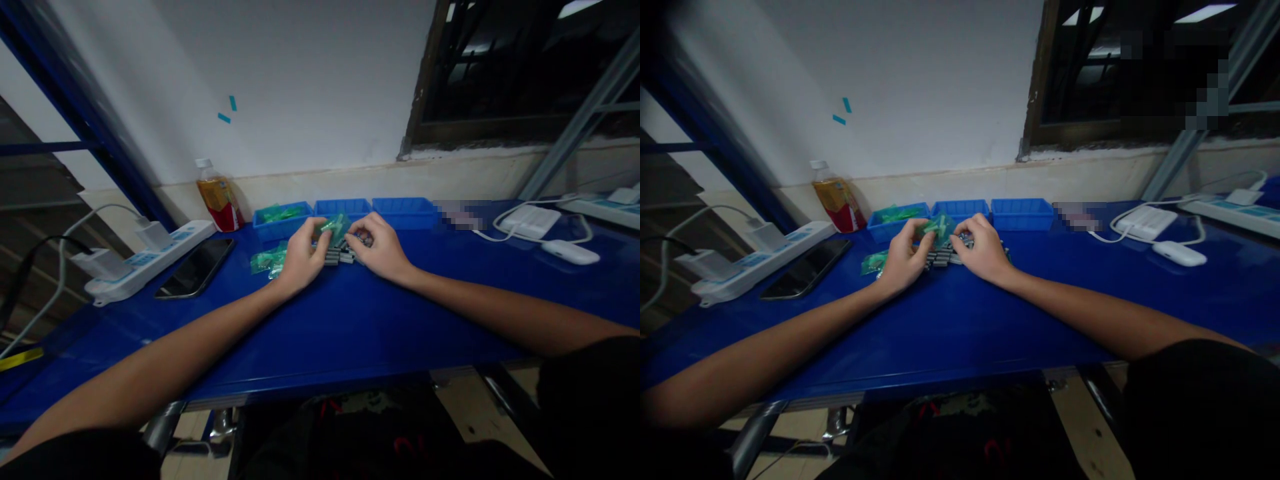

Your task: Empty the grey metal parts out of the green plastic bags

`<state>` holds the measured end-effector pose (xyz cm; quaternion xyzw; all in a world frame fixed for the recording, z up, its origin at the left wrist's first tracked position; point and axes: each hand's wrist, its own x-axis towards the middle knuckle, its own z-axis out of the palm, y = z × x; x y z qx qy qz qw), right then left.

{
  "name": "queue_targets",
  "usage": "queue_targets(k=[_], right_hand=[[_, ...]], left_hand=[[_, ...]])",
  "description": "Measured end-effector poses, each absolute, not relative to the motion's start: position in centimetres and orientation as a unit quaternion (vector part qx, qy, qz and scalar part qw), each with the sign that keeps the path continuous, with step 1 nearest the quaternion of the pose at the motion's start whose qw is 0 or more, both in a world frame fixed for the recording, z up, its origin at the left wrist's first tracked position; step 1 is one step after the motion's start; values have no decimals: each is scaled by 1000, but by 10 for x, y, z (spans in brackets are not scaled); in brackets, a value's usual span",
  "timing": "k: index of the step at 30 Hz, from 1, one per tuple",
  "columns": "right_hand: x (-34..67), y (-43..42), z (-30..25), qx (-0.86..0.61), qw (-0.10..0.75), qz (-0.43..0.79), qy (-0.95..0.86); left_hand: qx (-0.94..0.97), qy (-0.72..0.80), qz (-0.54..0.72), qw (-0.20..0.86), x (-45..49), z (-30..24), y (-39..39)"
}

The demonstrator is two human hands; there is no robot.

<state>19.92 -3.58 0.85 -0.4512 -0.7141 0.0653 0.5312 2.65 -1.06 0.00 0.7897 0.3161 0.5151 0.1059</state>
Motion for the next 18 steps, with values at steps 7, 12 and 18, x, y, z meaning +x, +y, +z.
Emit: queue_targets(k=[7,12,18], right_hand=[[199,-40,21,-428,543,481,-539],[199,-35,12,-458,589,407,-527],[216,-16,0,-463,655,195,-565]], left_hand=[[884,210,418,-13,26,-1,-18],[907,234,348,-33,30,-3,-17],[845,335,414,51,35,-6,-9]])
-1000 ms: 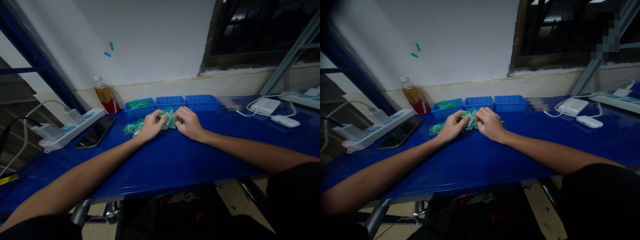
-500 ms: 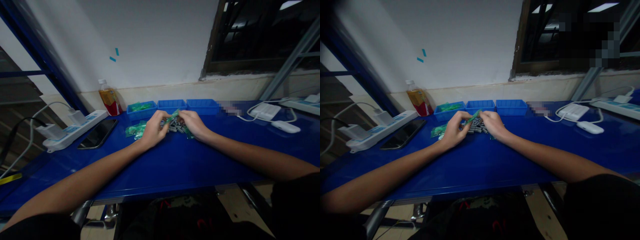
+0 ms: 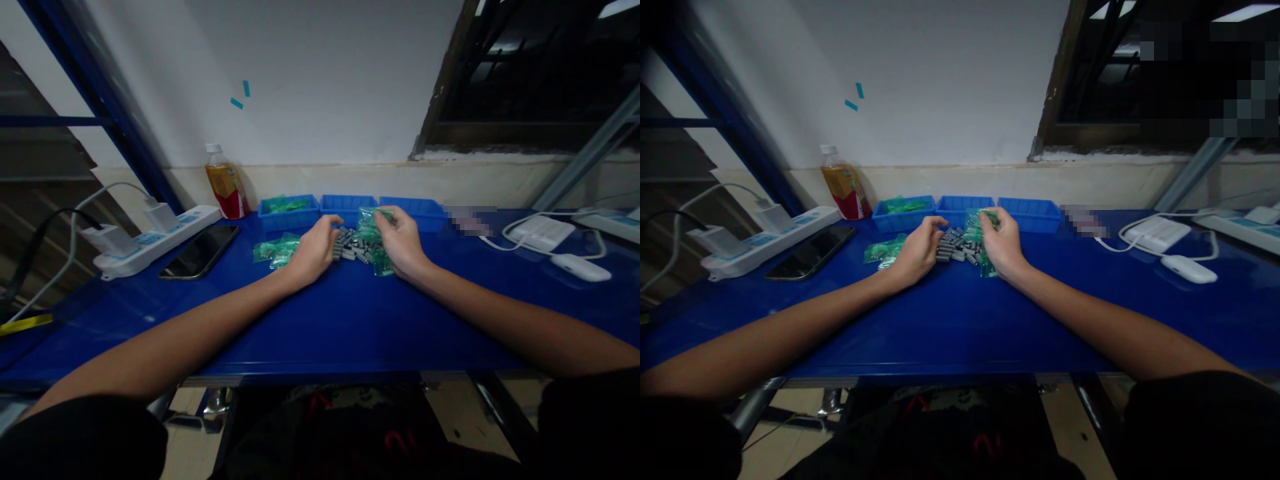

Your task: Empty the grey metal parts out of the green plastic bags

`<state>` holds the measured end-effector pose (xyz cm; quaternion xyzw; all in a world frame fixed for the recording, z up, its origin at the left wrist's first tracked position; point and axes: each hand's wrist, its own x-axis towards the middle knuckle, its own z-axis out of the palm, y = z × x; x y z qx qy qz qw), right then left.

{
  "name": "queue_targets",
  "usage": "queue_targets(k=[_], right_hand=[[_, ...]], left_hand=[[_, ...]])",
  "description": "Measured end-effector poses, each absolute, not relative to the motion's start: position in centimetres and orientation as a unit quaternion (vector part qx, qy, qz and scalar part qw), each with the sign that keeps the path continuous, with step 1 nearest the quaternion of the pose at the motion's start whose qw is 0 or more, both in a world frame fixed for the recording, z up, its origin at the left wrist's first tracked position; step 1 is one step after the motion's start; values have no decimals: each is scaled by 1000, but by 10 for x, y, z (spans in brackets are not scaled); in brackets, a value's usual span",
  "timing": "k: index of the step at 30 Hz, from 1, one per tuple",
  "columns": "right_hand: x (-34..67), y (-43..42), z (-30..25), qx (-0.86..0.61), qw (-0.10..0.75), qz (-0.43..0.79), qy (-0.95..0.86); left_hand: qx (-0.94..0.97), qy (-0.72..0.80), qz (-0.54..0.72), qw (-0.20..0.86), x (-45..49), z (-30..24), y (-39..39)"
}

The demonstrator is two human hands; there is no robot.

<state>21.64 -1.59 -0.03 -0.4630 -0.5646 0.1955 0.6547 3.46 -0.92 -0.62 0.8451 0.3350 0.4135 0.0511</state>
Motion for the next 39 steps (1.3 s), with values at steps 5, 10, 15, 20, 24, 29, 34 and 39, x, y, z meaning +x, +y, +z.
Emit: queue_targets(k=[5,10,15,20,24,29,34,39], right_hand=[[228,-16,5,-468,605,-19,-644],[221,-27,9,-428,543,-43,-721],[215,-36,7,-377,524,-14,-763],[213,-39,7,-351,509,51,-785],[211,-38,9,-385,543,192,-721],[209,-37,8,-440,509,322,-666],[207,-39,1,-422,482,200,-742],[212,-38,0,-434,441,57,-783]], left_hand=[[852,328,406,47,38,-5,-12],[832,361,406,112,40,4,-16],[724,417,444,324,42,11,-16],[701,373,486,366,44,5,-16],[798,339,473,157,37,1,-16],[855,294,426,31,31,-1,-14],[841,316,437,40,32,4,-13],[780,381,460,189,33,12,-18]])
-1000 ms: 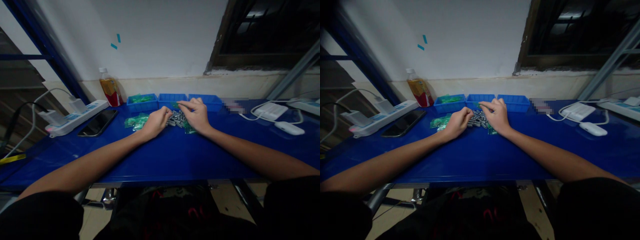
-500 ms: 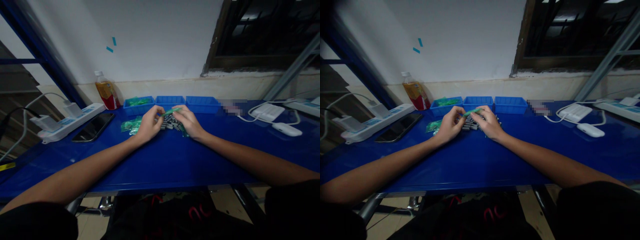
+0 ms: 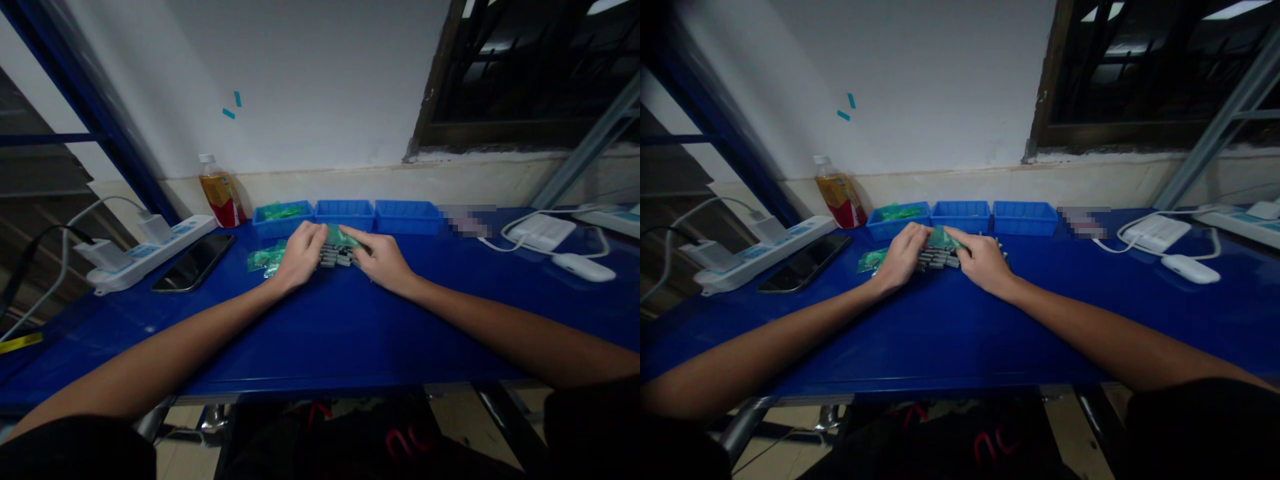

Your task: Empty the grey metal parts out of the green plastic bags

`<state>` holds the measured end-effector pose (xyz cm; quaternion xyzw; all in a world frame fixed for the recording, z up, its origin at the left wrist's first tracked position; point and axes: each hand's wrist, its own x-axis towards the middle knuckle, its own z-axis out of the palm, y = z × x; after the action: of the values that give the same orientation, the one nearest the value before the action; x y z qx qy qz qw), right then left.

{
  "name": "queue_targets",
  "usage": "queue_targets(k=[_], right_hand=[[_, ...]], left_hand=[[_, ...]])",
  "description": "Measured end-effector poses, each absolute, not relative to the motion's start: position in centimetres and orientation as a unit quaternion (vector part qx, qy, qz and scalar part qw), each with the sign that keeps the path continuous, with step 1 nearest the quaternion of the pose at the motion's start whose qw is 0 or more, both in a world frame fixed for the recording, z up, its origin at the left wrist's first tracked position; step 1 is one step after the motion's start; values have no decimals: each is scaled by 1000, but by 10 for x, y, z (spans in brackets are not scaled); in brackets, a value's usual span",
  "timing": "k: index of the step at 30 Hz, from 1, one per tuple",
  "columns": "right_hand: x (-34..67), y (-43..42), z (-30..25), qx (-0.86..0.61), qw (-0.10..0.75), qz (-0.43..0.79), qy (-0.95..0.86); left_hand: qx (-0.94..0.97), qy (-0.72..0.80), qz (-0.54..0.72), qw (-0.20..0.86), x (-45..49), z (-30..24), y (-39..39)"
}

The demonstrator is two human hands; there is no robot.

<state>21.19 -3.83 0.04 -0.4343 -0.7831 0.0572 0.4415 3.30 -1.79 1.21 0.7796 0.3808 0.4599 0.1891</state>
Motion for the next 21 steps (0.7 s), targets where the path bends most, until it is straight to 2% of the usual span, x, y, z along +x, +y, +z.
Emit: queue_targets(k=[3,5,9,12,14,18,21], right_hand=[[212,-40,3,-417,424,20,-804],[211,-43,5,-410,424,31,-807],[210,-42,8,-420,479,163,-754],[211,-35,9,-439,537,281,-664],[212,-32,9,-454,553,339,-611],[209,-33,9,-452,551,367,-598],[208,-38,9,-440,551,297,-644]], left_hand=[[744,382,435,334,34,10,-16],[733,366,456,348,35,7,-13],[759,346,519,187,29,5,-8],[837,280,467,49,23,7,-11],[884,220,413,-7,21,7,-14],[917,182,354,-39,24,8,-20],[897,245,367,38,27,11,-21]])
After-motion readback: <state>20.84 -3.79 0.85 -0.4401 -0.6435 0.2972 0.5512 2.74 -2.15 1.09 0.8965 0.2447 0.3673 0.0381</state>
